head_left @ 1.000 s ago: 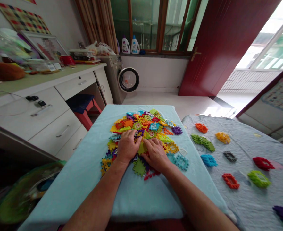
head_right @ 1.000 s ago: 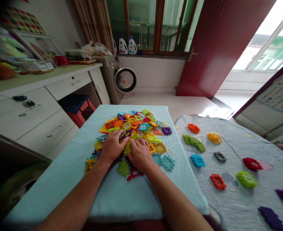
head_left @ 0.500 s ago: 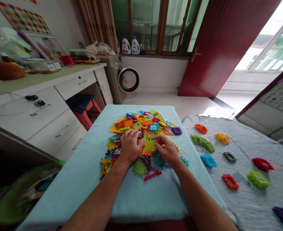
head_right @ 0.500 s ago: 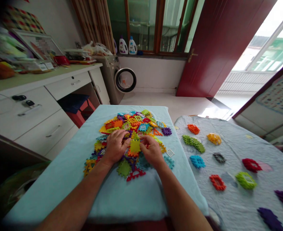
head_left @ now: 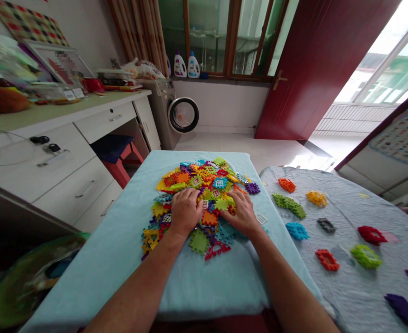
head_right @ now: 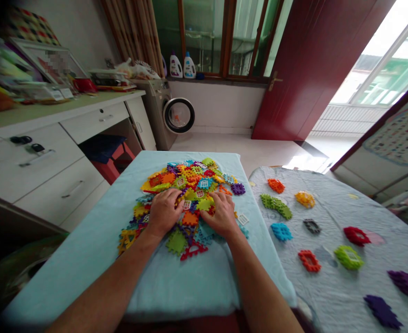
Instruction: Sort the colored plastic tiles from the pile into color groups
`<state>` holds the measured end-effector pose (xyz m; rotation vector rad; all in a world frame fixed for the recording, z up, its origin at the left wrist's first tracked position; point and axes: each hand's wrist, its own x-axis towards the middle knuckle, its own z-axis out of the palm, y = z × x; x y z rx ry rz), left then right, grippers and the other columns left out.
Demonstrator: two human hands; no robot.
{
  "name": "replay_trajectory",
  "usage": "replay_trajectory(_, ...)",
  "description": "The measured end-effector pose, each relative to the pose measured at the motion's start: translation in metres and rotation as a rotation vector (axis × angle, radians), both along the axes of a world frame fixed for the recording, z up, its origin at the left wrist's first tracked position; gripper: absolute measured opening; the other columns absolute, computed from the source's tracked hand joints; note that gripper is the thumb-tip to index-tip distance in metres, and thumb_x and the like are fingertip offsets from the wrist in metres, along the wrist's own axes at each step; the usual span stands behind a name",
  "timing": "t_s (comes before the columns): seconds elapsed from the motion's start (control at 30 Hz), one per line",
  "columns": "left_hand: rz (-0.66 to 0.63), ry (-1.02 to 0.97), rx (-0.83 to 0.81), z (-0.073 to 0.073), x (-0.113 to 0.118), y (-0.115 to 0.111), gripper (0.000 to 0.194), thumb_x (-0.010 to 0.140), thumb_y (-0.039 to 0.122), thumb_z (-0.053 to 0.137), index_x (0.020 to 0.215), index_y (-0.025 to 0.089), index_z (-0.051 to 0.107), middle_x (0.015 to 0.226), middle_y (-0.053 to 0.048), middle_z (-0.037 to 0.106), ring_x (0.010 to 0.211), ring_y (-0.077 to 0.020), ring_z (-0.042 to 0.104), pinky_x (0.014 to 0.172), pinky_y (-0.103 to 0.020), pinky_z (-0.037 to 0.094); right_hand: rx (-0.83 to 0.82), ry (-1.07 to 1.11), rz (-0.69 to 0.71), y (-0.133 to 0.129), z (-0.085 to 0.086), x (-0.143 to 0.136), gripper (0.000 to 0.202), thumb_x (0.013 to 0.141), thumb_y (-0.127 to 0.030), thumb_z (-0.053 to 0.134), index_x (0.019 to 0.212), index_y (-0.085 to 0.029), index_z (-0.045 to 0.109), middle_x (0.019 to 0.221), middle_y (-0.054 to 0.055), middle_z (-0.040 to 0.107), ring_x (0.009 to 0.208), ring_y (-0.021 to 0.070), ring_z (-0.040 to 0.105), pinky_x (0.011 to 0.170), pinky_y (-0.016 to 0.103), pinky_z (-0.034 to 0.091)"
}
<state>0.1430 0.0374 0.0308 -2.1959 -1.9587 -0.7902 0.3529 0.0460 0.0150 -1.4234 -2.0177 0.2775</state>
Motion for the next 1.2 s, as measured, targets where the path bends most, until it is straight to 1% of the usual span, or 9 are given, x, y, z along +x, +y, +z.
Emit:
replay_trajectory(0.07, 0.017, -0.042, 0.005, 0.002, -0.002, 0.001, 0.028, 0.092, 0.027, 0.050, 0.112, 0.017, 0.067, 0.116, -0.012, 0.071, 0.110, -0.0276, 0.064, 0.099, -0.043, 0.047, -0.051, -0.048, 0.017, -0.003, 0.002, -0.003, 0.056, 0.078, -0.040, 0.073, 0.129, -0.020, 0.060, 0.127, 0.012, 0.063, 0.121, 0.0339, 0.050, 0.101, 0.051, 0.040)
replay_trajectory(0.17, 0.059, -0.133, 0.021, 0.003, -0.007, 0.002, 0.031, 0.095, 0.027, 0.045, 0.114, 0.014, 0.066, 0.113, -0.014, 0.073, 0.106, -0.0278, 0.066, 0.097, -0.042, 0.049, -0.100, -0.064, 0.031, -0.004, 0.002, -0.005, 0.051, 0.082, -0.035, 0.071, 0.129, -0.021, 0.060, 0.122, 0.010, 0.066, 0.116, 0.0318, 0.052, 0.100, 0.050, 0.041)
replay_trajectory(0.37, 0.082, -0.352, 0.072, 0.004, -0.011, -0.001, 0.031, 0.096, 0.033, 0.045, 0.115, 0.017, 0.063, 0.112, -0.012, 0.074, 0.105, -0.0264, 0.069, 0.094, -0.040, 0.052, -0.049, 0.027, 0.072, -0.002, -0.001, -0.004, 0.055, 0.078, -0.024, 0.069, 0.132, -0.021, 0.057, 0.125, 0.011, 0.061, 0.121, 0.0312, 0.051, 0.105, 0.051, 0.041)
replay_trajectory(0.5, 0.118, -0.434, 0.075, 0.007, -0.013, -0.005, 0.035, 0.096, 0.039, 0.045, 0.123, 0.019, 0.059, 0.113, -0.011, 0.074, 0.101, -0.0251, 0.071, 0.090, -0.038, 0.053, -0.020, 0.169, 0.128, -0.002, -0.002, -0.003, 0.062, 0.077, -0.017, 0.061, 0.138, -0.022, 0.051, 0.133, 0.011, 0.054, 0.128, 0.0282, 0.048, 0.112, 0.049, 0.039)
replay_trajectory(0.6, 0.116, -0.414, 0.050, 0.008, -0.014, -0.006, 0.035, 0.096, 0.039, 0.044, 0.118, 0.019, 0.062, 0.108, -0.010, 0.075, 0.098, -0.0254, 0.071, 0.088, -0.038, 0.053, -0.024, 0.257, 0.108, -0.002, -0.003, -0.003, 0.070, 0.076, -0.016, 0.059, 0.144, -0.024, 0.045, 0.136, 0.011, 0.050, 0.131, 0.0271, 0.047, 0.115, 0.048, 0.038)
replay_trajectory(0.7, 0.119, -0.350, 0.055, 0.008, -0.017, -0.006, 0.033, 0.096, 0.038, 0.042, 0.111, 0.020, 0.065, 0.101, -0.009, 0.076, 0.095, -0.0258, 0.070, 0.089, -0.039, 0.051, -0.035, 0.298, 0.085, 0.000, -0.004, -0.002, 0.070, 0.075, -0.017, 0.060, 0.143, -0.025, 0.045, 0.130, 0.009, 0.049, 0.125, 0.0257, 0.050, 0.112, 0.045, 0.042)
replay_trajectory(0.9, 0.150, -0.230, 0.098, 0.005, -0.022, -0.003, 0.029, 0.090, 0.027, 0.044, 0.108, 0.018, 0.066, 0.110, -0.012, 0.072, 0.105, -0.0300, 0.064, 0.098, -0.046, 0.046, -0.022, 0.348, 0.039, 0.002, -0.003, 0.002, 0.055, 0.072, -0.017, 0.062, 0.126, -0.023, 0.056, 0.120, 0.008, 0.049, 0.117, 0.0255, 0.051, 0.107, 0.045, 0.046)
replay_trajectory(1.07, 0.182, -0.181, 0.133, 0.004, -0.020, -0.004, 0.030, 0.087, 0.022, 0.049, 0.113, 0.019, 0.063, 0.119, -0.013, 0.066, 0.115, -0.0314, 0.057, 0.102, -0.048, 0.043, 0.008, 0.350, 0.029, 0.003, -0.006, 0.003, 0.055, 0.072, -0.013, 0.059, 0.125, -0.025, 0.054, 0.125, 0.008, 0.052, 0.122, 0.0257, 0.051, 0.105, 0.045, 0.047)
replay_trajectory(1.2, 0.138, -0.112, 0.116, 0.000, -0.018, -0.005, 0.032, 0.088, 0.027, 0.051, 0.117, 0.019, 0.062, 0.125, -0.013, 0.063, 0.121, -0.0315, 0.054, 0.107, -0.049, 0.040, 0.047, 0.355, 0.017, 0.009, -0.012, 0.004, 0.055, 0.074, -0.014, 0.060, 0.128, -0.025, 0.055, 0.126, 0.008, 0.057, 0.123, 0.0253, 0.052, 0.110, 0.046, 0.042)
